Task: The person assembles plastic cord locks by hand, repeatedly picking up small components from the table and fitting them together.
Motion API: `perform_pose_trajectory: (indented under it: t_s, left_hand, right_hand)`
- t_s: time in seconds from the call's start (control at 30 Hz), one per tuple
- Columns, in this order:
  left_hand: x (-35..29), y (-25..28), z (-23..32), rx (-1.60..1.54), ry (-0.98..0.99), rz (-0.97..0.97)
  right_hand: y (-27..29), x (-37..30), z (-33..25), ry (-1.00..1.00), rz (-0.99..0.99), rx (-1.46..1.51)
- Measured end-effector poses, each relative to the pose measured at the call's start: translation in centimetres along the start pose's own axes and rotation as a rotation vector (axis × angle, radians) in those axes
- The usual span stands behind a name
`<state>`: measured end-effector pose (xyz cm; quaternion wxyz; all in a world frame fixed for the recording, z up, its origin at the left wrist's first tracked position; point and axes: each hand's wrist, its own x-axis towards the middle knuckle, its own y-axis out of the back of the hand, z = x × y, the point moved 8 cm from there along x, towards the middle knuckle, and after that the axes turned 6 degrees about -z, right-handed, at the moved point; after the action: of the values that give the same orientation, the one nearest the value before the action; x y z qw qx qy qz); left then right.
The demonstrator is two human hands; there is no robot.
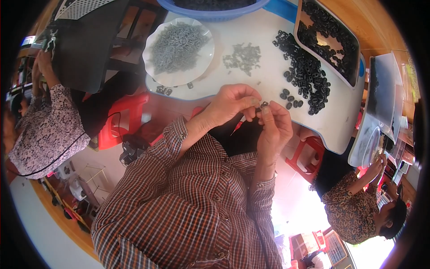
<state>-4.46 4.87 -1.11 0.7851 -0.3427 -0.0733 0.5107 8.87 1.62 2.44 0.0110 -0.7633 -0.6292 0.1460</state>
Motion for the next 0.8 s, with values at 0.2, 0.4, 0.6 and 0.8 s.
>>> perform_pose_trajectory:
  t_s: [0.2, 0.4, 0.6, 0.8]
  left_hand:
    - [-0.07, 0.14, -0.43, -0.006, 0.019, 0.027]
    - [0.04, 0.09, -0.74, 0.021, 0.030, 0.026]
    - [0.16, -0.15, -1.00, 0.008, 0.037, 0.019]
    - [0.08, -0.12, -0.89, 0.035, 0.042, 0.032]
  right_hand:
    - [0.11, 0.08, 0.33, 0.001, 0.024, -0.003]
    - [0.09, 0.12, 0.46, 0.011, 0.026, -0.005]
    - [0.20, 0.09, 0.31, 0.017, 0.043, -0.022]
    - [0.03, -0.10, 0.01, 0.032, 0.050, -0.067]
